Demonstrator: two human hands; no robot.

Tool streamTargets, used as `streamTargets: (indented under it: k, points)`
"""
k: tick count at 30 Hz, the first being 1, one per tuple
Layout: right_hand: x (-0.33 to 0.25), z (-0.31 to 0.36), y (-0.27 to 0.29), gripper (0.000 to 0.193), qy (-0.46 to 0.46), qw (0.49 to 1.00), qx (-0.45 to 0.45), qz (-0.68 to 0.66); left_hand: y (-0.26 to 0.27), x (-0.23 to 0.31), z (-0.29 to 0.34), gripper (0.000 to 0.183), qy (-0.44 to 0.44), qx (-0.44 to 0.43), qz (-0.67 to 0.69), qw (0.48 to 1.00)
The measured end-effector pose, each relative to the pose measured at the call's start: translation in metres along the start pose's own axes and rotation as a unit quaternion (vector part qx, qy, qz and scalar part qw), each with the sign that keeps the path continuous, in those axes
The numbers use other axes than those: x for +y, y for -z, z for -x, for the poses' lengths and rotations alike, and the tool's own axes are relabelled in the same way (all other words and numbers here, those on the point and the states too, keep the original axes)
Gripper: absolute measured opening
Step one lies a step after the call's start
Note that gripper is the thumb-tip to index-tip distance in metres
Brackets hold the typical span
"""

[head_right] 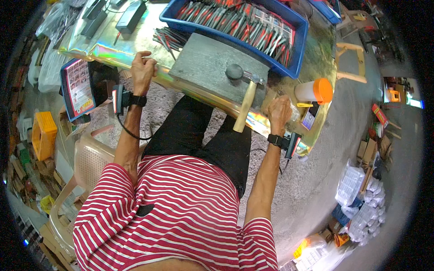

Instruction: The person assembles wire terminals by hand, placing a metal sleeve and a small rubber component onto the end of a red wire before using a hammer on a metal block to secure the assembly.

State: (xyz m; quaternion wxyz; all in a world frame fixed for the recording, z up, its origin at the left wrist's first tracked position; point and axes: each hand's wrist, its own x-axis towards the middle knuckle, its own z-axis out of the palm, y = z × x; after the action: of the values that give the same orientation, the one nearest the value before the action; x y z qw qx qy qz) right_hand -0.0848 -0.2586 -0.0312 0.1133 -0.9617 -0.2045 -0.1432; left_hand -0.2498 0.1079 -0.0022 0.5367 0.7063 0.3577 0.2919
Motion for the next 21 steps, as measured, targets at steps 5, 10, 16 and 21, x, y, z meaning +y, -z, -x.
streamTargets:
  k: [5,10,16,21]
  points:
    - [-0.002,-0.008,0.006,0.027,-0.005,0.999,-0.046,0.008,-0.015,-0.006,-0.014,0.022,-0.067,0.037,-0.116,0.99]
    - [-0.004,-0.012,0.013,0.027,-0.081,0.992,-0.085,-0.042,-0.034,0.006,-0.031,0.029,-0.096,0.013,-0.196,0.976]
    - [-0.001,-0.013,0.009,0.023,-0.131,0.983,-0.086,-0.095,-0.04,0.006,-0.036,0.035,-0.163,0.009,-0.228,0.96]
    - [0.005,-0.012,-0.004,0.019,-0.149,0.976,-0.089,-0.131,-0.033,-0.017,-0.043,0.032,-0.17,0.026,-0.187,0.967]
